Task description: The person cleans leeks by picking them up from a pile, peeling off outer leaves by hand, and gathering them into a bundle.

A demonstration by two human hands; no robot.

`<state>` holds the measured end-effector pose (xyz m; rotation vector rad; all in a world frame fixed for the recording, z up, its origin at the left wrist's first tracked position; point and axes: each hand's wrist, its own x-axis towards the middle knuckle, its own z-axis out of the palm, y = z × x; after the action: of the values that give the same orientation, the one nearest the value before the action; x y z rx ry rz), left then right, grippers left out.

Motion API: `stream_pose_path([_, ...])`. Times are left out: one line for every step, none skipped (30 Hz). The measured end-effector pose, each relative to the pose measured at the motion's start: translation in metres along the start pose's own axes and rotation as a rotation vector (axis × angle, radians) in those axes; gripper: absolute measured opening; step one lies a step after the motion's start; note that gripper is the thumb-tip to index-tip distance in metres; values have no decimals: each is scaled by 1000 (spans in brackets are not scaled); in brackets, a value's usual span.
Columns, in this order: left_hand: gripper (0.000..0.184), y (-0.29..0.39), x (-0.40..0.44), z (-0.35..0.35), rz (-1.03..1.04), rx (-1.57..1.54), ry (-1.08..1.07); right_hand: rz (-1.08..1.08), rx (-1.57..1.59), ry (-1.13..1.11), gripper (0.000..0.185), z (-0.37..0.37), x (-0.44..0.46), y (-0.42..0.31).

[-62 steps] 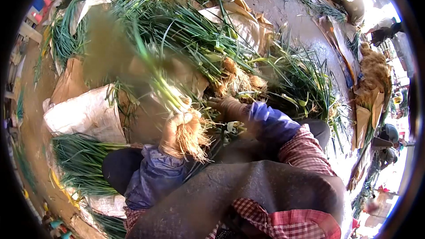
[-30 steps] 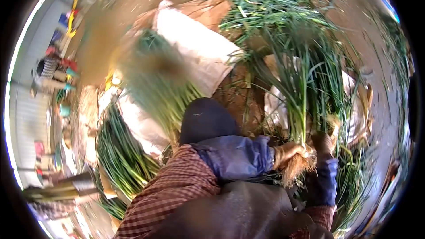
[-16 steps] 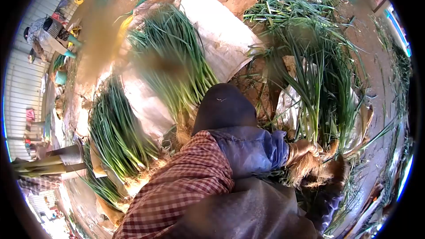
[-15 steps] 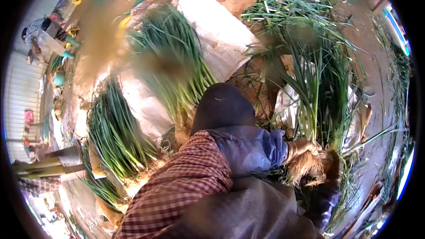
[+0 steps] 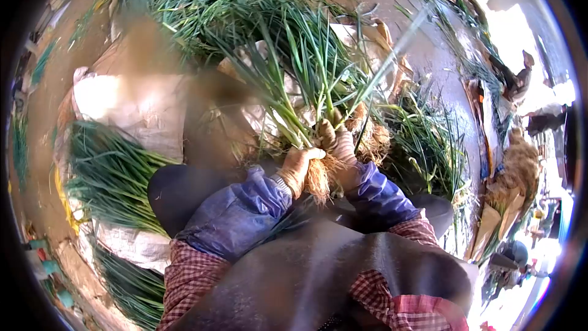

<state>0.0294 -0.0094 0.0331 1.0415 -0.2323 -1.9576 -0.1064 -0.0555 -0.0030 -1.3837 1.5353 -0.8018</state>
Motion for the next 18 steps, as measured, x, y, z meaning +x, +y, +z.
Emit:
stream_pose_path([9, 5, -3, 3, -58, 39, 11, -14, 13, -1, 38, -1, 1, 0])
stream_pose_path([9, 12, -7, 4, -110, 68, 42, -16, 27, -21, 39, -5, 2, 3])
stream_pose_path([11, 4, 0, -4, -128, 55, -38, -10, 40, -45, 40, -11, 2, 7])
stream_pose_path([12, 15, -14, 5, -208, 2, -65, -11, 50, -76, 41, -18, 5, 12])
stream_pose_path([13, 10, -10, 4, -84, 67, -67, -4, 58, -115, 42, -26, 10, 21])
stream_pose_path([15, 4, -8, 7, 42, 141, 3, 3, 69, -147, 43, -34, 16, 28])
stream_pose_path([18, -10, 8, 7, 164, 82, -30, 15, 94, -183, 44, -42, 24, 36])
stream_pose_path([18, -11, 14, 6, 142, 180, -20, 33, 144, -216, 44, -48, 33, 44])
stream_pose_path([17, 9, -7, 15, 150, 279, 20, 55, 186, -257, 45, -59, 45, 56])
stream_pose_path([15, -1, 6, 9, 112, 353, 55, 70, 240, -311, 46, -68, 57, 70])
stream_pose_path([18, -31, 48, 7, 195, 309, 1, 84, 297, -382, 47, -83, 72, 88])
stream_pose_path([18, -9, 21, 16, 127, 364, 90, 95, 365, -498, 48, -94, 89, 110])
stream_pose_path([17, -18, 34, 13, 91, 381, 98, 115, 453, -628, 49, -103, 106, 135])
stream_pose_path([16, -30, 46, 12, 48, 403, 101, 212, 578, -692, 48, -98, 114, 148])
stream_pose_path([19, -16, 22, 8, 118, 570, 115, 164, 643, -794, 45, -88, 108, 123])
stream_pose_path([29, -23, 27, 4, 156, 560, 60, 119, 709, -900, 43, -77, 101, 97])
stream_pose_path([30, -33, 38, 3, 183, 559, 76, 80, 774, -1007, 40, -64, 90, 65])
stream_pose_path([32, -35, 40, 4, 207, 558, 90, 37, 631, -934, 41, -65, 92, 66])
